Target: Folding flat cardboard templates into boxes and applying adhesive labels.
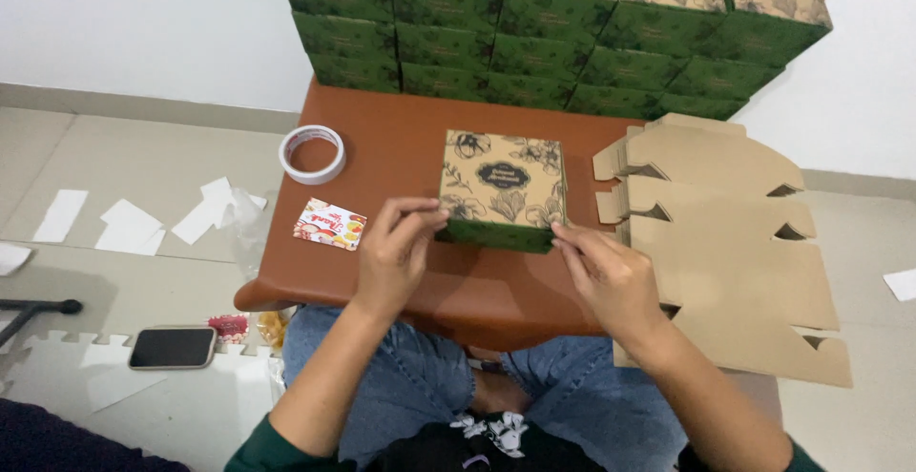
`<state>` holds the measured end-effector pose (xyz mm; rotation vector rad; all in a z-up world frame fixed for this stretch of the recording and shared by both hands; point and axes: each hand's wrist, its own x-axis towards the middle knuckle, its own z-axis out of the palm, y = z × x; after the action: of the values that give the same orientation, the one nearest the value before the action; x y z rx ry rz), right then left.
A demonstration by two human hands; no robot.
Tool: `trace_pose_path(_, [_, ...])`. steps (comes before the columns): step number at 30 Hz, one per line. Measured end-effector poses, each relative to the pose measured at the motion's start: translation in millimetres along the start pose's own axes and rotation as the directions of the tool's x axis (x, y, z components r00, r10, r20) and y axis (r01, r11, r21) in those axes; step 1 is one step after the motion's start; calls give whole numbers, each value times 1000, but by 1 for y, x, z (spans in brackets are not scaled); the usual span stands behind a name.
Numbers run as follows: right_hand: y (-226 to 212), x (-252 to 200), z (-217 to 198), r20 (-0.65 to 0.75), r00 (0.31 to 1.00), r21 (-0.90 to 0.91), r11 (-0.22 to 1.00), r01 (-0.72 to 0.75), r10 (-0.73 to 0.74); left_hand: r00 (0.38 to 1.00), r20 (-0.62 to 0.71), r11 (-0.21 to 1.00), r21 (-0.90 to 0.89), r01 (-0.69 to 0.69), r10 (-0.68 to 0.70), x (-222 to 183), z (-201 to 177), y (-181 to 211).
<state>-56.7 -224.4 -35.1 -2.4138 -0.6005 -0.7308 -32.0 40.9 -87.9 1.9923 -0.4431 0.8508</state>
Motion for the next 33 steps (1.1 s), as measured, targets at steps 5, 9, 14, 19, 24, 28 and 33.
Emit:
trace_pose_path(5, [-15, 89, 12, -110, 960, -42, 967, 253, -256, 981, -116, 987, 51, -151, 156, 85, -50, -6])
trace_pose_path(9, [-33, 169, 30, -226, 887, -27, 913, 408, -403, 949, -199, 970, 38, -242, 244, 159, -80, -32])
trace_pose_path(14, [-39, 247, 73, -293, 904, 107, 929, 355, -312, 954, -218, 974, 140, -176, 204, 220, -101, -45])
trace_pose_path(19, [-34, 300, 116, -294, 919, 159, 935, 318, -263, 950, -251, 974, 174, -145, 186, 263, -102, -98])
trace_pose_path(24, [-27, 333, 154, -239, 956, 155, 965, 213, -173, 955, -282, 980, 196, -42, 97, 287, -96, -144])
trace_pose_path(28, [-22, 342, 171, -236, 959, 134, 972, 194, -159, 961, -271, 983, 185, -1, 52, 290, -91, -164])
trace_pose_path(33, [-20, 342, 176, -239, 956, 94, 976, 194, -167, 957, -275, 975, 221, -34, 96, 290, -82, -177])
